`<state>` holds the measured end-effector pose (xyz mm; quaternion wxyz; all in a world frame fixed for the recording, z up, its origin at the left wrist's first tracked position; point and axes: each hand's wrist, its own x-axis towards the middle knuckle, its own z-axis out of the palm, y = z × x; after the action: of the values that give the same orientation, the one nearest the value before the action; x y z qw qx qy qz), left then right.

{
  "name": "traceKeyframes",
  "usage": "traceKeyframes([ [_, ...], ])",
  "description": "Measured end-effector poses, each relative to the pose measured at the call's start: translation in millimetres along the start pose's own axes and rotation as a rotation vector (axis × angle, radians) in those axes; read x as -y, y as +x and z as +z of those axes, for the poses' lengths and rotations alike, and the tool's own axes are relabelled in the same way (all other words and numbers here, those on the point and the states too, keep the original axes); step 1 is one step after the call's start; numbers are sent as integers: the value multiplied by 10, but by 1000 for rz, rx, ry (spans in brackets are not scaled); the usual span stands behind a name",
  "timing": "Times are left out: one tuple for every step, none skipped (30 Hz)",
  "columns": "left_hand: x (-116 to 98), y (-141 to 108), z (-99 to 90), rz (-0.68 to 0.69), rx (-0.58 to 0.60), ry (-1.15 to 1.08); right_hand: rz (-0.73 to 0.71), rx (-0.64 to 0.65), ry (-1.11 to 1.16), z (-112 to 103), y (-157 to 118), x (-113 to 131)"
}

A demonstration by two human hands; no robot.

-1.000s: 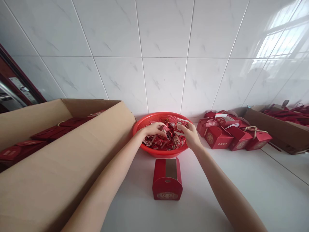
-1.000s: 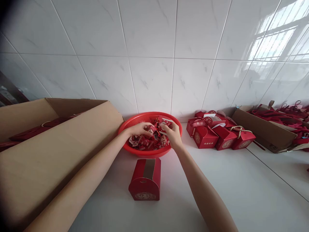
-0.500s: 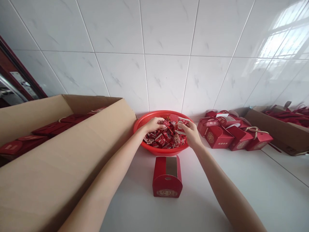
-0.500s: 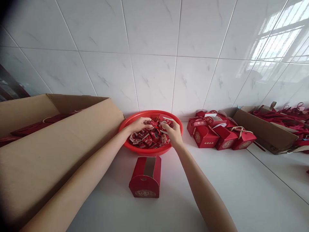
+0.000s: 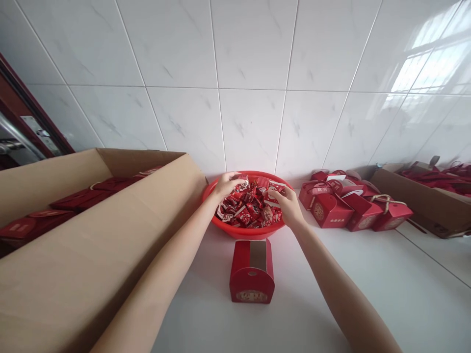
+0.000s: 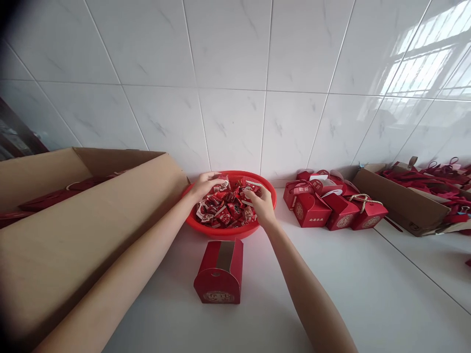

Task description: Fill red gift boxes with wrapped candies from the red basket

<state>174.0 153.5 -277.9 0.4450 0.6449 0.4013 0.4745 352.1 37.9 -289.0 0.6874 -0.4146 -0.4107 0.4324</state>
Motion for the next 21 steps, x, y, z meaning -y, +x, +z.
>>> traceKeyframes([
  [-28,-10,3,-34,-10,-47,4,-1,4,1,2,-1],
  [-61,-26,10,-57,-7,-85,6,-4,8,2,1,0],
  [-100,-51,23,-65,9,-116,8,-5,14,4,0,3],
  [-142,-84,44,-59,32,-140,11,-5,21,6,-3,6],
  [-186,-124,74,-44,55,-161,14,-4,28,8,-5,10],
  [-227,-169,112,-24,76,-185,17,-6,36,10,-6,14],
  [-263,-216,156,-10,99,-214,19,-11,47,12,-5,17],
  [-293,-262,203,-5,122,-247,23,-22,65,12,-1,20],
  [-314,-303,251,-11,145,-280,34,-38,90,12,6,21],
  [-326,-338,294,-25,168,-303,47,-58,124,11,15,21],
  [-329,-365,332,-36,189,-314,62,-79,164,8,26,21],
  [-325,-385,363,-41,205,-310,78,-96,202,3,37,20],
  [-314,-398,386,-39,219,-295,95,-106,231,-2,47,19],
  [-299,-407,402,-31,235,-274,107,-110,246,-8,55,18],
  [-282,-414,412,-18,253,-252,113,-106,246,-14,59,18],
  [-265,-421,419,-3,275,-230,117,-95,235,-20,61,19],
  [-250,-429,424,12,299,-210,119,-73,215,-26,59,21],
  [-237,-438,428,26,317,-191,116,-39,190,-31,54,24],
  [-228,-448,432,38,330,-172,108,5,168,-35,48,29],
  [-224,-456,435,46,335,-159,95,55,153,-39,40,34],
  [-224,-460,435,46,335,-155,82,99,144,-42,32,40],
])
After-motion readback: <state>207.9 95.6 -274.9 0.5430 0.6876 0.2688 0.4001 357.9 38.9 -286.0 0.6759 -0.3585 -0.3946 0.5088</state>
